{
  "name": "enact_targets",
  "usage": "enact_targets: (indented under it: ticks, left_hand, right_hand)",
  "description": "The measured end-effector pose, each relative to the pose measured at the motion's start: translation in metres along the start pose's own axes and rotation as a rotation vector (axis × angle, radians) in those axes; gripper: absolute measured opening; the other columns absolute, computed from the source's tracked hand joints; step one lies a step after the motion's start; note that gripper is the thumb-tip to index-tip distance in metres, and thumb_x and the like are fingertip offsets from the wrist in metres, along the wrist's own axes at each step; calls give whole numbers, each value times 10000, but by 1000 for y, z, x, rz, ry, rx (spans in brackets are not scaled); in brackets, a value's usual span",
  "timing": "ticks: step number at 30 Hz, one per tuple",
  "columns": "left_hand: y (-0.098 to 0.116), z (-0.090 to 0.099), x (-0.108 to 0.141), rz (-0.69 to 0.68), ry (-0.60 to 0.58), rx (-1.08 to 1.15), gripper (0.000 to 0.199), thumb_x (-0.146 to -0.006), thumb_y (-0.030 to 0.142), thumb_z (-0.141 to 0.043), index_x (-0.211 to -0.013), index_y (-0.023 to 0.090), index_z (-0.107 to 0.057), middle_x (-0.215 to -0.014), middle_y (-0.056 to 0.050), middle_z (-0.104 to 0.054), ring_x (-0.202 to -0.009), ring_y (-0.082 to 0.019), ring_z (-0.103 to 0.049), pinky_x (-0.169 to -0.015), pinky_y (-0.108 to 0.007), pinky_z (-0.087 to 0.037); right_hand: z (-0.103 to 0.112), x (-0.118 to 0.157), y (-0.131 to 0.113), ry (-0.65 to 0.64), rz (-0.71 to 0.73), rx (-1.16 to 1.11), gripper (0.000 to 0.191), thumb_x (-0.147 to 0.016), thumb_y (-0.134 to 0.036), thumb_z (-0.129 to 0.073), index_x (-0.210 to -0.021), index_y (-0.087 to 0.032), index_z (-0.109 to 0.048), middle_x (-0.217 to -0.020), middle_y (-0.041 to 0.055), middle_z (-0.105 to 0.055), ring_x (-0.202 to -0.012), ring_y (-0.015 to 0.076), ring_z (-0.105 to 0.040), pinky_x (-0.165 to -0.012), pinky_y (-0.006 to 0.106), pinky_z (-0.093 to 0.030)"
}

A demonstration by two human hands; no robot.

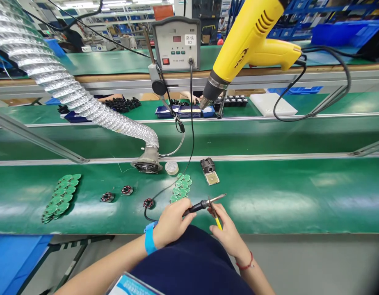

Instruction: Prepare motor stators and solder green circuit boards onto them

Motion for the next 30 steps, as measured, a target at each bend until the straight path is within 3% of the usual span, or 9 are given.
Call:
enact_targets:
  ticks: [2, 7, 10, 14, 16, 20, 22, 25, 30]
  left_hand:
    - [-3, 3, 1, 20, -43, 25, 220, -834, 377, -519, -746, 176, -495, -697, -6, -504, -632, -124, -445, -562, -229, -356]
    - [-12, 7, 0, 390, -762, 698, 460, -863, 556, -327, -830, 145, -531, -413, 59, -386, -273, -75, -216, -319, -221, -171]
    - [-10, 2, 0, 348, -509, 643, 361, -847, 515, -440, -841, 158, -489, -567, 22, -512, -345, -61, -325, -357, -200, -221]
    - [-3, -4, 5, 58, -35, 78, 206, -821, 353, -552, -754, 175, -474, -724, -2, -513, -664, -118, -466, -605, -229, -385]
    - [-2, -2, 6, 21, 10, -9, 195, -840, 351, -523, -760, 176, -495, -739, -10, -516, -678, -127, -467, -619, -239, -388]
    - [-9, 5, 0, 319, -619, 520, 386, -889, 497, -356, -830, 161, -537, -462, 50, -413, -327, -79, -271, -355, -215, -240]
    - [-11, 7, -2, 408, -772, 731, 459, -890, 531, -322, -874, 137, -556, -426, 53, -412, -265, -73, -214, -306, -219, -174]
    - [-11, 4, -3, 345, -468, 643, 361, -861, 512, -464, -866, 154, -515, -605, 18, -526, -366, -60, -350, -358, -194, -244]
    - [-5, -1, 4, -5, -5, 10, 181, -843, 337, -545, -769, 175, -514, -780, -15, -523, -743, -141, -475, -674, -252, -402]
  right_hand:
    - [2, 2, -5, -12, -18, 20, 678, -662, -26, -436, -1295, -259, -509, -1117, 48, -537, -1037, 198, -521, -980, 384, -410]
    - [6, 6, -6, -112, 106, 0, 644, -667, -45, -492, -1266, -279, -532, -1261, 44, -495, -1220, 229, -439, -1079, 397, -319]
    - [3, 4, 1, -86, 72, -17, 681, -682, -36, -482, -1310, -298, -481, -1287, 41, -469, -1243, 218, -426, -1098, 406, -295]
    - [-1, 3, 4, -10, -4, -8, 648, -703, -61, -494, -1314, -275, -490, -1227, 57, -504, -1157, 221, -477, -1045, 414, -356]
    - [-2, 4, 4, -2, -22, -40, 639, -698, -68, -493, -1305, -266, -511, -1156, 56, -538, -1062, 213, -522, -990, 401, -406]
    - [-1, 9, 7, -61, 44, -167, 579, -708, -117, -547, -1268, -263, -556, -1172, 63, -546, -1067, 230, -538, -967, 390, -431]
    - [0, 10, 9, -86, 66, -213, 569, -741, -148, -565, -1296, -269, -528, -1249, 75, -519, -1151, 250, -511, -1004, 408, -408]
    - [2, 7, 10, -72, 46, -182, 612, -759, -110, -533, -1341, -289, -469, -1313, 69, -476, -1242, 244, -456, -1081, 431, -334]
    - [5, 2, 2, -49, -29, -10, 640, -729, -58, -493, -1323, -294, -483, -1234, 49, -510, -1180, 219, -488, -1076, 423, -341]
Point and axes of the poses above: each hand's wrist, its own x-axis away from the middle knuckle, its own z-axis out of the back of the hand, y = z × x, the point moved 1 cm from there along -x, towards the middle knuckle
